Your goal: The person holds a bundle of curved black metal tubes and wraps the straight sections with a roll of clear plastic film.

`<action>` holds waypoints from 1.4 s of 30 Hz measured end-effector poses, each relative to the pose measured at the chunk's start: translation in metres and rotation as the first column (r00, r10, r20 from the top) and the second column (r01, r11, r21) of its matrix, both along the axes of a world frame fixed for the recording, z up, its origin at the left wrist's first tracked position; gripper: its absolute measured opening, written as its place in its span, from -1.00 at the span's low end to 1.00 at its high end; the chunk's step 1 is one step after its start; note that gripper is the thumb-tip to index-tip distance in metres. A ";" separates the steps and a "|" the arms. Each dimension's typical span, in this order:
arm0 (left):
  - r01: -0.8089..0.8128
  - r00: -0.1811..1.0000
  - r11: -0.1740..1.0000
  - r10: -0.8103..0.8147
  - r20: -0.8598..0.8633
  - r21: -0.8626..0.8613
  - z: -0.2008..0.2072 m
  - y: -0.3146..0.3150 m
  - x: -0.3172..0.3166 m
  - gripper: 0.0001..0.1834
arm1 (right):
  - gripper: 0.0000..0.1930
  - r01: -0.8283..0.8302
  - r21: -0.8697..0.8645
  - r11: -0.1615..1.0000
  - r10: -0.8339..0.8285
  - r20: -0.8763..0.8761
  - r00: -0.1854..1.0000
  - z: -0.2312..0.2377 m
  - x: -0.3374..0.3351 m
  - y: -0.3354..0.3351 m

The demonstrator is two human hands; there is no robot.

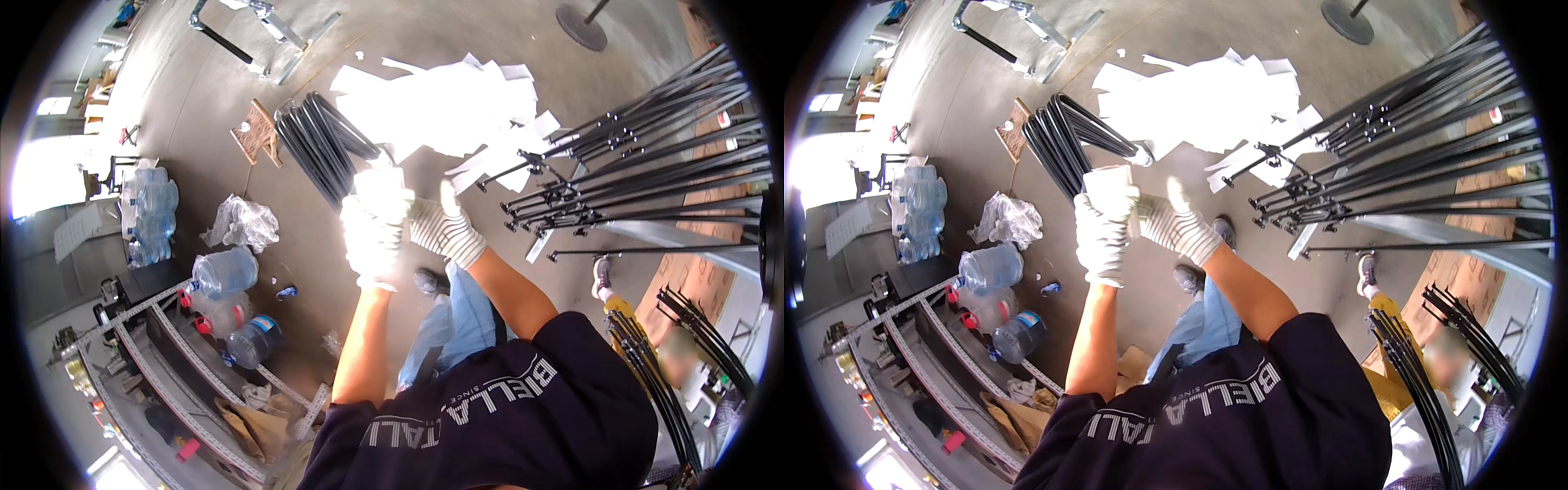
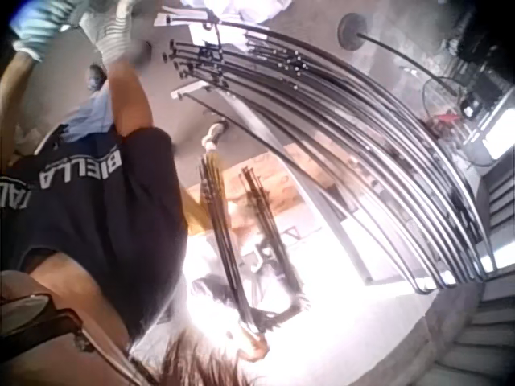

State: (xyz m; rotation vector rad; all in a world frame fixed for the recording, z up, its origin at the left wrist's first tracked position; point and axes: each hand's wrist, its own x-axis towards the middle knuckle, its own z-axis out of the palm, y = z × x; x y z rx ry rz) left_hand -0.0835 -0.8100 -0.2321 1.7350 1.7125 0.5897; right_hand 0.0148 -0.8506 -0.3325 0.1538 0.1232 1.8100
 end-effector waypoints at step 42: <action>0.129 0.486 0.623 0.639 0.597 -0.772 -0.099 0.094 -0.130 -0.42 | -0.71 -0.259 -0.492 0.831 0.486 0.416 0.769 -0.085 -0.039 0.103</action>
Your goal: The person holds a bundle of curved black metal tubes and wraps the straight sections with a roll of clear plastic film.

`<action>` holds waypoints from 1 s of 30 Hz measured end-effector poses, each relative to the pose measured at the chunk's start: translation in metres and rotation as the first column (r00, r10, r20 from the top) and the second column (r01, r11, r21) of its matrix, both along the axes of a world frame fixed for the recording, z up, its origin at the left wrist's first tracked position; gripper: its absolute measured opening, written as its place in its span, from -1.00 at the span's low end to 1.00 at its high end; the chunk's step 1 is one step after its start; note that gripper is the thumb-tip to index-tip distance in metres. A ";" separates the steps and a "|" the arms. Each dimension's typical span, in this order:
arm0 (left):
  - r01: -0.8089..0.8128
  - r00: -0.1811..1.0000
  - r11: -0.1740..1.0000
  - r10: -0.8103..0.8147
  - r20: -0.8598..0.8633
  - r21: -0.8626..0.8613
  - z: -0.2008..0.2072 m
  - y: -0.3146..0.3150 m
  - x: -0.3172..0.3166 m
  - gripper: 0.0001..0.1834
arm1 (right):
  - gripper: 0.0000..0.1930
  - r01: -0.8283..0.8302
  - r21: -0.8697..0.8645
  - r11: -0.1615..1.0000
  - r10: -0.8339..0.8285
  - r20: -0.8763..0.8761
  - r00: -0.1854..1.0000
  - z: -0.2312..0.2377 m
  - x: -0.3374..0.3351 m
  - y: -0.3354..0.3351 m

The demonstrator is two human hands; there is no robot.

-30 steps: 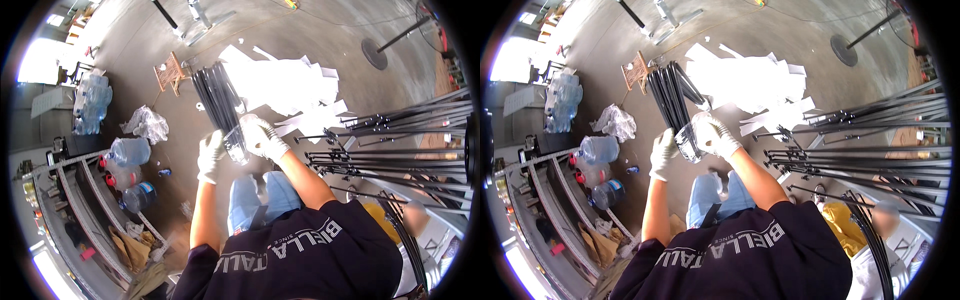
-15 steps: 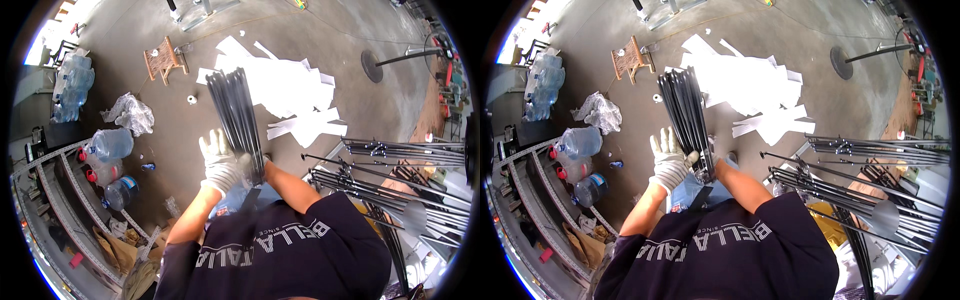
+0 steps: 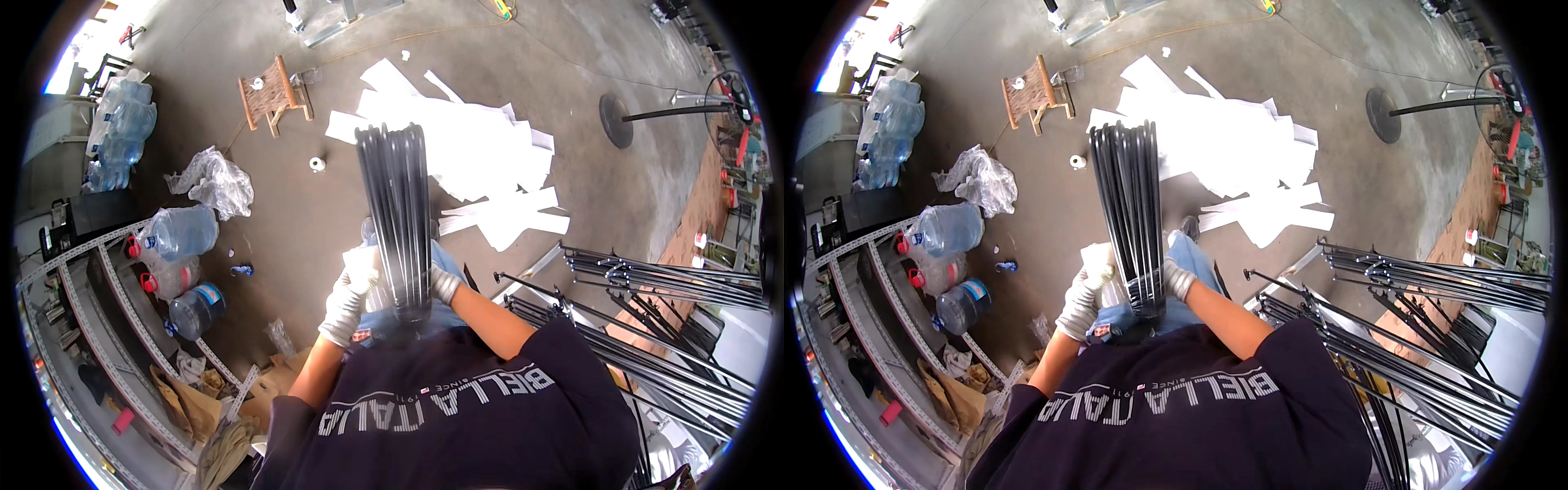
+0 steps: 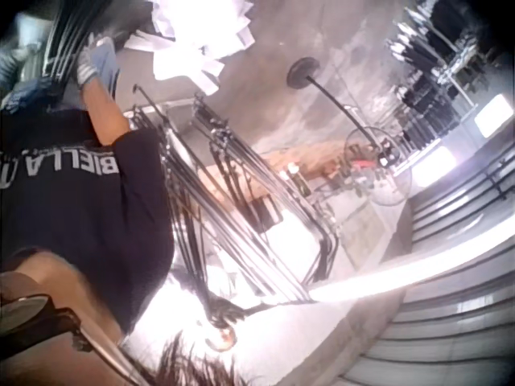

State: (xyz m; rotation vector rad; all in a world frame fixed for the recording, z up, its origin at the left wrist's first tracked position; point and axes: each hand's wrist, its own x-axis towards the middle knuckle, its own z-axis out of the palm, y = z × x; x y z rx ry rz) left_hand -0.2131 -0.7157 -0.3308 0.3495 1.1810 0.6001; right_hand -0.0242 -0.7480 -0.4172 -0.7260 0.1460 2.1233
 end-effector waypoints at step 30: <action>-0.021 0.997 0.924 0.048 -0.060 0.382 0.126 0.021 0.007 -0.40 | -0.39 0.020 0.212 0.977 0.048 -0.314 0.948 0.109 -0.050 0.103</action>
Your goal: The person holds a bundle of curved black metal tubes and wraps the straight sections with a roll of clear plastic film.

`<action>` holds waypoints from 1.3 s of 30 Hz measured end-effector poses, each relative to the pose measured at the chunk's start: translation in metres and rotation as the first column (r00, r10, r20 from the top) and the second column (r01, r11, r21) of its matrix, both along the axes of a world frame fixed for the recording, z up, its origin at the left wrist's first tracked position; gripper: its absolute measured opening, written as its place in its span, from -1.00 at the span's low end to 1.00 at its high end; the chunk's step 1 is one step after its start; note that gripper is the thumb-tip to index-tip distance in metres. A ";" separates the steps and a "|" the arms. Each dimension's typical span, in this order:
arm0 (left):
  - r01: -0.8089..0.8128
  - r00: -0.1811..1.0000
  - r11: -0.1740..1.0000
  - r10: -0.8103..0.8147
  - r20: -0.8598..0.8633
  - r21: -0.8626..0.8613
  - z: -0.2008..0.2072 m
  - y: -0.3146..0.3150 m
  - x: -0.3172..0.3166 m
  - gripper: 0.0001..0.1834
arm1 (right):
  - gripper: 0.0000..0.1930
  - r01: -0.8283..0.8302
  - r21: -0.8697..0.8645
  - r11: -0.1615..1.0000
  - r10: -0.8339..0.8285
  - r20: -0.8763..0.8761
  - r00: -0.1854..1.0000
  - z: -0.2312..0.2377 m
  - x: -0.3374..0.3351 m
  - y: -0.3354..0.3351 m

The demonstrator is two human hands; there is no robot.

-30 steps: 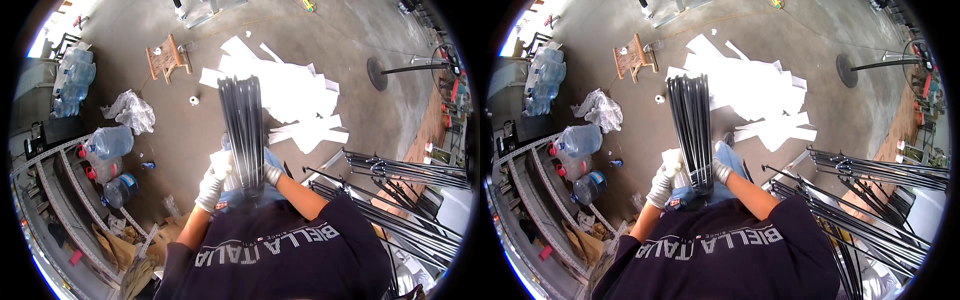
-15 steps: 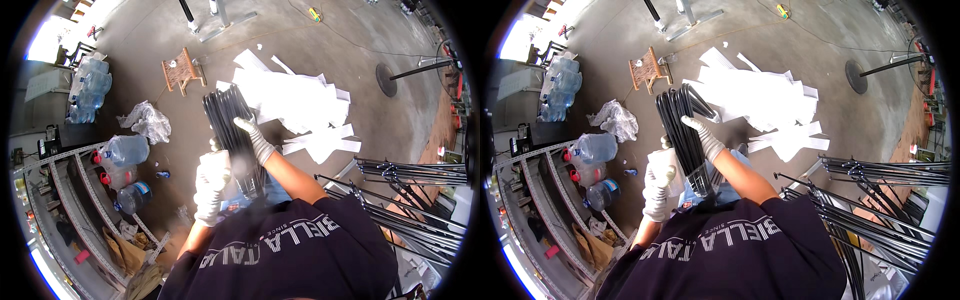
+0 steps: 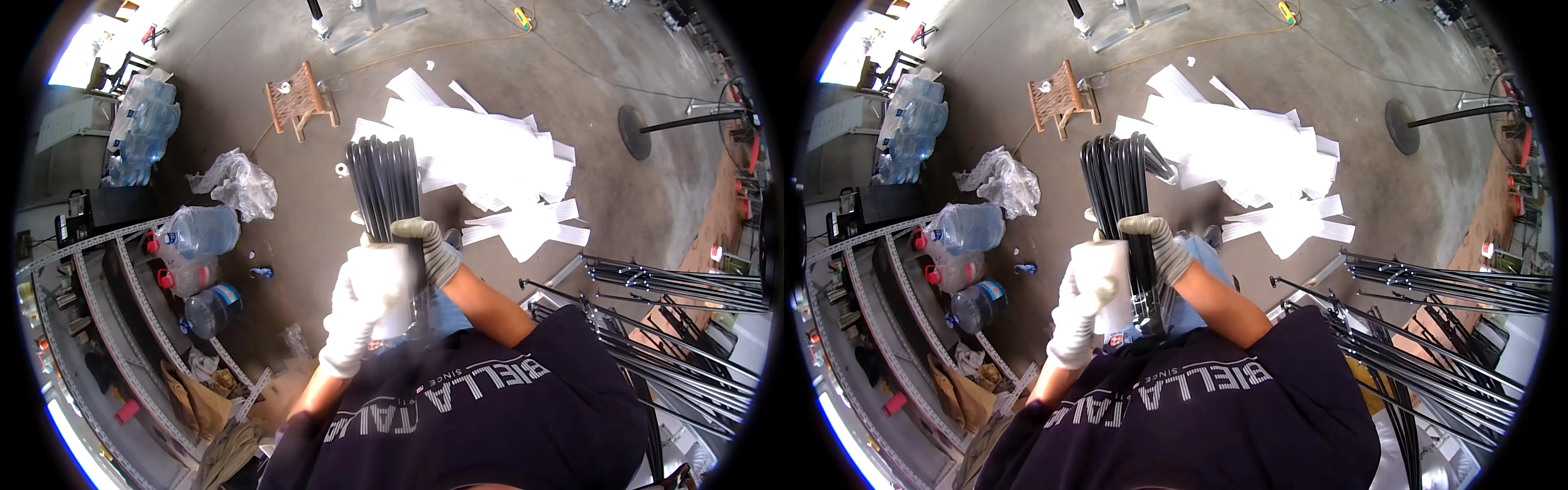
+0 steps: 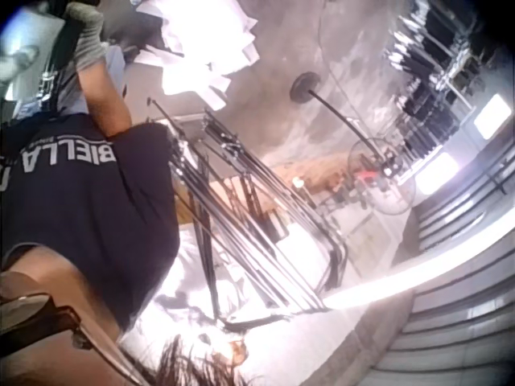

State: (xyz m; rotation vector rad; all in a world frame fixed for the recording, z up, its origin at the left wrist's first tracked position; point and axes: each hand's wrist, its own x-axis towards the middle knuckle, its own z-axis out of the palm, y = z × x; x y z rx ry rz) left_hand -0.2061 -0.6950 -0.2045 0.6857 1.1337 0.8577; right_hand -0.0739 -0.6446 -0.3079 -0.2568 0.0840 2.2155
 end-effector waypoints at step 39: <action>0.118 0.795 0.953 0.077 -0.602 0.278 -0.028 0.030 0.012 -0.45 | -0.74 0.267 0.145 0.953 -0.274 0.790 0.548 0.046 0.039 -0.003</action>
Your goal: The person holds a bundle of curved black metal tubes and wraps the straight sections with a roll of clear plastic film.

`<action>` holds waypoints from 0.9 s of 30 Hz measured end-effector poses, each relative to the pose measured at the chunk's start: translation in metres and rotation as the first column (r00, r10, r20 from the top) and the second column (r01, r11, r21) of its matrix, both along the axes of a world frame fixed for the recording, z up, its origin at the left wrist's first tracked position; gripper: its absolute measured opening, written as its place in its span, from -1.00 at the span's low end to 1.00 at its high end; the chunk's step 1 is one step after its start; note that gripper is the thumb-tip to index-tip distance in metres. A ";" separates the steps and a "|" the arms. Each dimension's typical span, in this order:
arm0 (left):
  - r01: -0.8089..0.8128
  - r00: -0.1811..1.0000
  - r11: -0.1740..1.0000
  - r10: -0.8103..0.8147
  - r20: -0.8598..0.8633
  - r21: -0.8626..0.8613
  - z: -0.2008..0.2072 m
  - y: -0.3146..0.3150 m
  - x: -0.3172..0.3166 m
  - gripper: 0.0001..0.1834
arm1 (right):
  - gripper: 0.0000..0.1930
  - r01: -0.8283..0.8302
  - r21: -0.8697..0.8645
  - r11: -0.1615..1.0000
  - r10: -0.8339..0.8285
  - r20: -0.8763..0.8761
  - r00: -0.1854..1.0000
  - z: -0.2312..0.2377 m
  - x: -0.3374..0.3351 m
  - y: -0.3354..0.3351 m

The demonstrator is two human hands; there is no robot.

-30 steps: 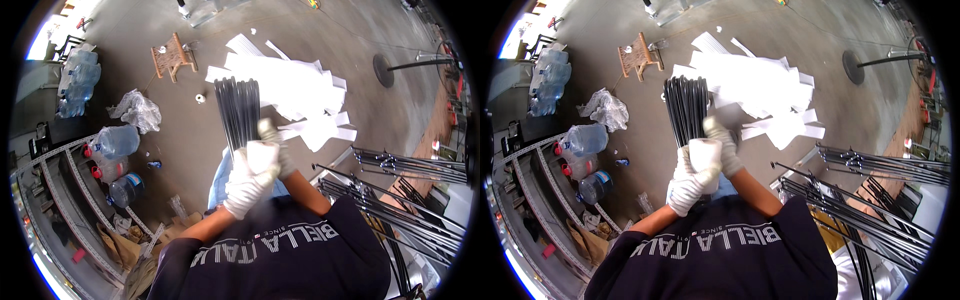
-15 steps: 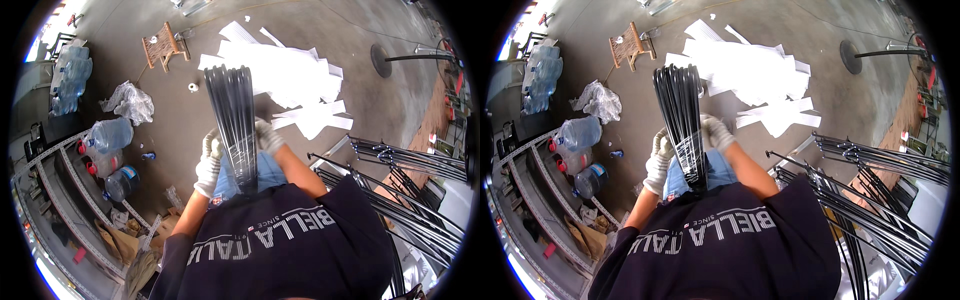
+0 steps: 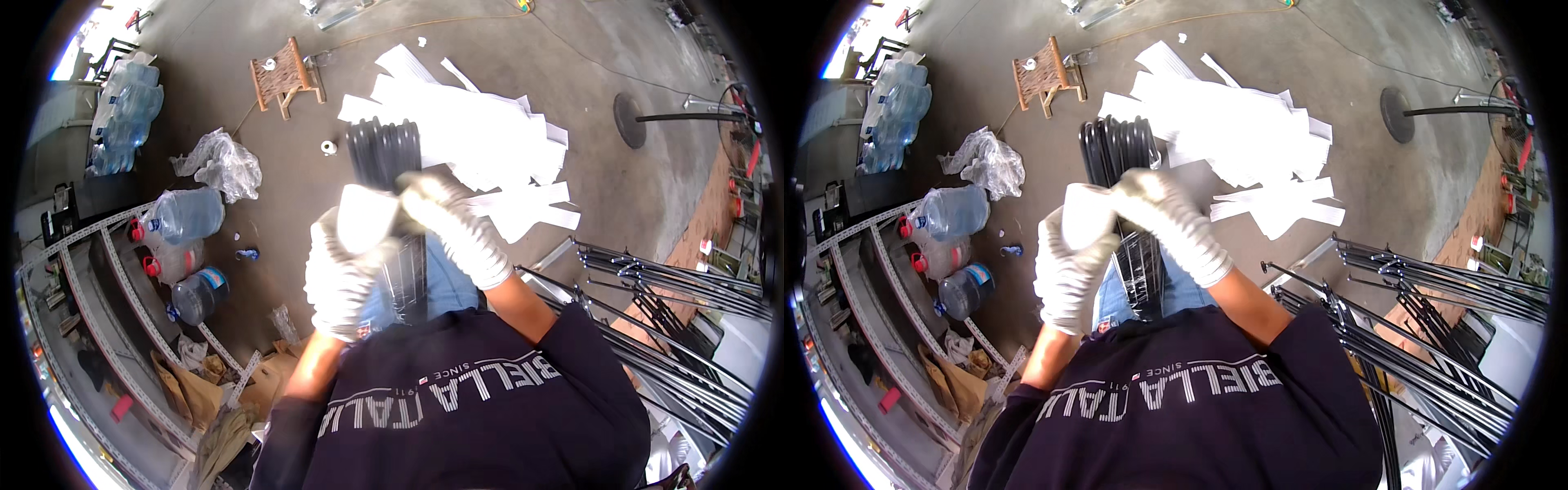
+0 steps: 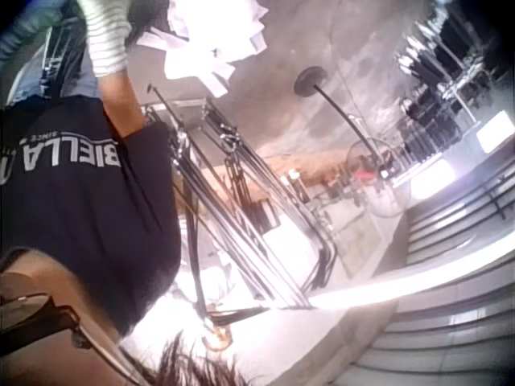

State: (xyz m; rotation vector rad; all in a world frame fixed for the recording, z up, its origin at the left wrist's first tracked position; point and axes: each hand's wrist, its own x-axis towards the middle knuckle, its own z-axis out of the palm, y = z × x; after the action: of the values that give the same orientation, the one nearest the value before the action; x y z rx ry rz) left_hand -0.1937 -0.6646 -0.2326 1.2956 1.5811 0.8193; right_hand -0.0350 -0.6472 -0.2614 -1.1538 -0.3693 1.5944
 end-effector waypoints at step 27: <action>-0.103 0.940 0.950 0.189 0.283 -0.294 -0.010 0.077 -0.040 -0.38 | -0.66 0.279 -0.347 0.895 -0.348 -0.153 0.925 -0.059 0.026 0.048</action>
State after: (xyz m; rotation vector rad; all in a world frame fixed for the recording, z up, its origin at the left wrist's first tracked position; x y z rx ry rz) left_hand -0.2339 -0.5877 -0.2422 0.8133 1.4886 0.8150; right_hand -0.0092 -0.5996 -0.3205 -1.1997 0.2209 1.4984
